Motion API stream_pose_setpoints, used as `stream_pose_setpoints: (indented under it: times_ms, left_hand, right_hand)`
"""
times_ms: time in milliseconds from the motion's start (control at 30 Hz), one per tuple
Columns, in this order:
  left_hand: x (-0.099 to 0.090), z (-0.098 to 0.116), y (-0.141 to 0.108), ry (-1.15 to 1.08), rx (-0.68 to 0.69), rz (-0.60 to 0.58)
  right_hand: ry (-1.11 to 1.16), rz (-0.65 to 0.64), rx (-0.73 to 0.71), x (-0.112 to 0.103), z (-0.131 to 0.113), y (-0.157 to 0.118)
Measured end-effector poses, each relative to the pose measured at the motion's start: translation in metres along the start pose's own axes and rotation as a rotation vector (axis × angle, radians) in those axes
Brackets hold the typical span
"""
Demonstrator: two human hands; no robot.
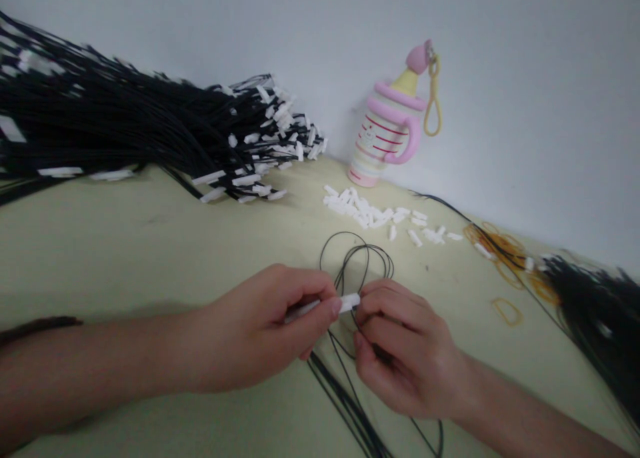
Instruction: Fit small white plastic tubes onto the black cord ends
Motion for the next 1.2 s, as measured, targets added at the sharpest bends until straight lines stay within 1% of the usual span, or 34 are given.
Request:
stream_pose_setpoints:
  times_ms: [300,800,1100,1200]
  left_hand:
    - [-0.0001,0.0014,0.0011,0.005,0.019,0.009]
    - [0.0001,-0.0004,0.0010,0.010,0.013,0.013]
    - [-0.0014,-0.0002,0.0013,0.073,0.058,0.033]
    - [-0.0009,-0.0020,0.0017,0.082,0.036,0.024]
  right_hand:
    - [0.001,-0.020,0.004,0.0006,0.0000,0.0012]
    - [0.000,-0.031,-0.001,0.0014,-0.0003,0.0013]
    - [-0.018,-0.052,-0.010,0.0014,0.0022,0.0011]
    - [-0.019,-0.054,-0.007,0.0012,0.0030,0.0014]
Point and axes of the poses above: each hand's wrist, its own y-axis towards the middle knuckle, its own x-axis out of the palm, z = x × y, the point moved 6 cm from there along y, towards the middle knuckle, and after that the axes turned 7 degrees about x, right-handed, at the moved point
